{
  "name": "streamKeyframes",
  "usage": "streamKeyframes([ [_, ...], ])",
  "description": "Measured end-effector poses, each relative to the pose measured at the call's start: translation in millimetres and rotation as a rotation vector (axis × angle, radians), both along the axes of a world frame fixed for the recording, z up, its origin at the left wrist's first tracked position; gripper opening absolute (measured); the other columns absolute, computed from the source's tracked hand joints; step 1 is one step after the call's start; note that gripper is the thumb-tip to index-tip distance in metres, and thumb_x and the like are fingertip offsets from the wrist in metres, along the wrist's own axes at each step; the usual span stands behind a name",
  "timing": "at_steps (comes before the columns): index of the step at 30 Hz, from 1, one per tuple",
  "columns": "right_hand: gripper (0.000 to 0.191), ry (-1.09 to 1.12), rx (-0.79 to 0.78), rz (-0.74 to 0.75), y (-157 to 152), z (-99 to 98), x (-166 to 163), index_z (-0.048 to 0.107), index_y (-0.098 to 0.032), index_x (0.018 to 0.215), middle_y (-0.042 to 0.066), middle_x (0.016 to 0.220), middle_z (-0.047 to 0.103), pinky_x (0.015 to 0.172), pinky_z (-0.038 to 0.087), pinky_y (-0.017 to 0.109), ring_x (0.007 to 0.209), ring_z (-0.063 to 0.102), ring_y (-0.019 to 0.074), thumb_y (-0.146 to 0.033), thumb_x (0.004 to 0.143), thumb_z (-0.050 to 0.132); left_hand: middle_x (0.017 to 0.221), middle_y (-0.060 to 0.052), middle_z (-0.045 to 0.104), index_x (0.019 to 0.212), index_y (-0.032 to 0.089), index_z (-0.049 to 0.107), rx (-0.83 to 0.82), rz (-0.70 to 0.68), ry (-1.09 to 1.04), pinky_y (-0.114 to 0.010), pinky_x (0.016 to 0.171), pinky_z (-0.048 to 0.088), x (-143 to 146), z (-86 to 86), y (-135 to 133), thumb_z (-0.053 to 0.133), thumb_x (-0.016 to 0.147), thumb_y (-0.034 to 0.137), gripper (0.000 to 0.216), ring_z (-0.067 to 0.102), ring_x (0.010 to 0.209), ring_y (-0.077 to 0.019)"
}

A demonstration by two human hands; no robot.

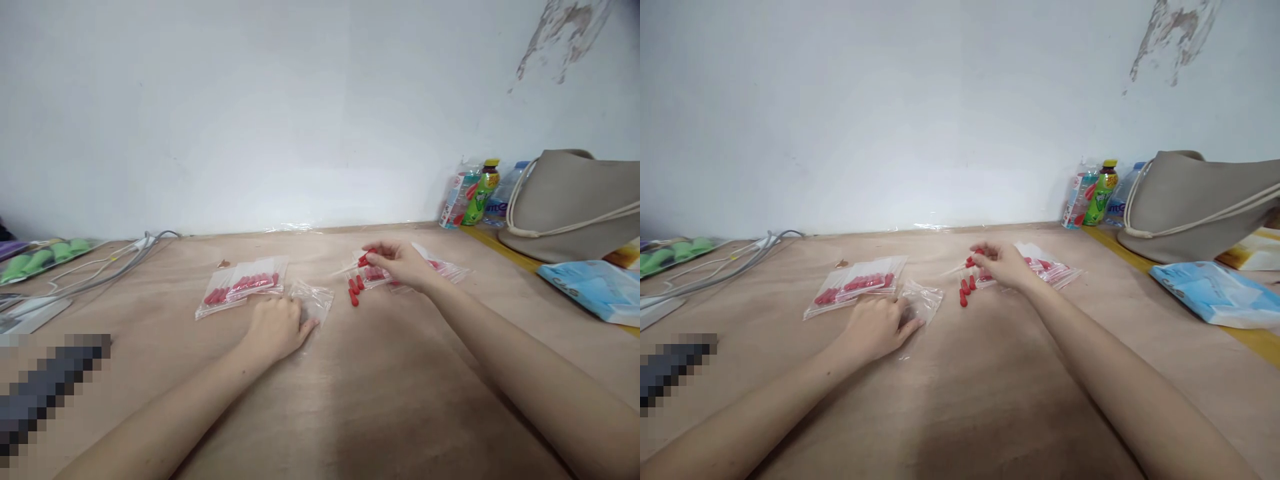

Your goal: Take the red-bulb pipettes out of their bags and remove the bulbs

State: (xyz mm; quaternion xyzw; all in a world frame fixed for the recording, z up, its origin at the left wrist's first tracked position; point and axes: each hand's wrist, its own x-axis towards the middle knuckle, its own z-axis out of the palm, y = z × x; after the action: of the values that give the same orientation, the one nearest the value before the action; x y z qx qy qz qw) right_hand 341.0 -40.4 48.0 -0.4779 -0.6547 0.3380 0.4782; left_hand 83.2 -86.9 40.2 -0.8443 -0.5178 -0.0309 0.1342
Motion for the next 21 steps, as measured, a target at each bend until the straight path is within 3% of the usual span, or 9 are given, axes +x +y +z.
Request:
streamKeyframes([
  [4, 0.022, -0.137, 0.386, -0.323, 4.1, -14.4, -2.4, 0.061, -0.019, 0.098, 0.006, 0.092, 0.067, 0.078, 0.047, 0.033, 0.087, 0.062, 0.0176, -0.028, 0.080, 0.053, 0.105, -0.011, 0.060, 0.099, 0.016, 0.059, 0.016, -0.305, -0.227, -0.039, 0.087, 0.043, -6.2, -9.0, 16.9, 0.043, 0.086, 0.037, 0.030, 0.055, 0.101, -0.0248],
  [7, 0.020, -0.397, 0.639, -0.343, 1.7, -29.8, -12.3, 0.060, -0.019, 0.099, 0.006, 0.093, 0.067, 0.081, 0.043, 0.033, 0.088, 0.060, 0.0174, -0.022, 0.084, 0.048, 0.125, -0.009, 0.051, 0.119, 0.018, 0.051, -0.134, -0.465, -0.338, -0.036, 0.099, 0.037, -10.0, -18.1, 28.0, 0.039, 0.088, 0.035, 0.037, 0.045, 0.117, -0.0206],
  [11, 0.021, -0.726, 0.861, -0.243, 0.5, -42.9, -20.5, 0.057, -0.016, 0.100, 0.006, 0.084, 0.067, 0.077, 0.038, 0.034, 0.078, 0.059, 0.0163, -0.013, 0.086, 0.042, 0.133, -0.009, 0.045, 0.125, 0.017, 0.046, -0.226, -0.414, -0.375, -0.041, 0.104, 0.032, -9.5, -27.0, 34.7, 0.035, 0.090, 0.041, 0.044, 0.038, 0.125, -0.0219],
  [15, 0.023, -0.839, 1.009, -0.281, 0.7, -43.9, -17.3, 0.055, -0.014, 0.102, 0.007, 0.096, 0.066, 0.079, 0.035, 0.032, 0.084, 0.057, 0.0149, -0.008, 0.086, 0.039, 0.133, -0.009, 0.044, 0.126, 0.016, 0.046, -0.211, -0.373, -0.399, -0.041, 0.106, 0.030, -6.8, -31.5, 36.9, 0.036, 0.089, 0.042, 0.046, 0.036, 0.126, -0.0222],
  [21, 0.021, -0.984, 1.055, -0.283, -0.3, -43.0, -11.3, 0.056, -0.015, 0.099, 0.007, 0.101, 0.066, 0.079, 0.031, 0.032, 0.085, 0.056, 0.0155, -0.009, 0.088, 0.039, 0.132, -0.009, 0.046, 0.125, 0.017, 0.048, -0.185, -0.376, -0.421, -0.042, 0.105, 0.031, -7.4, -33.8, 37.2, 0.039, 0.088, 0.042, 0.045, 0.039, 0.125, -0.0226],
])
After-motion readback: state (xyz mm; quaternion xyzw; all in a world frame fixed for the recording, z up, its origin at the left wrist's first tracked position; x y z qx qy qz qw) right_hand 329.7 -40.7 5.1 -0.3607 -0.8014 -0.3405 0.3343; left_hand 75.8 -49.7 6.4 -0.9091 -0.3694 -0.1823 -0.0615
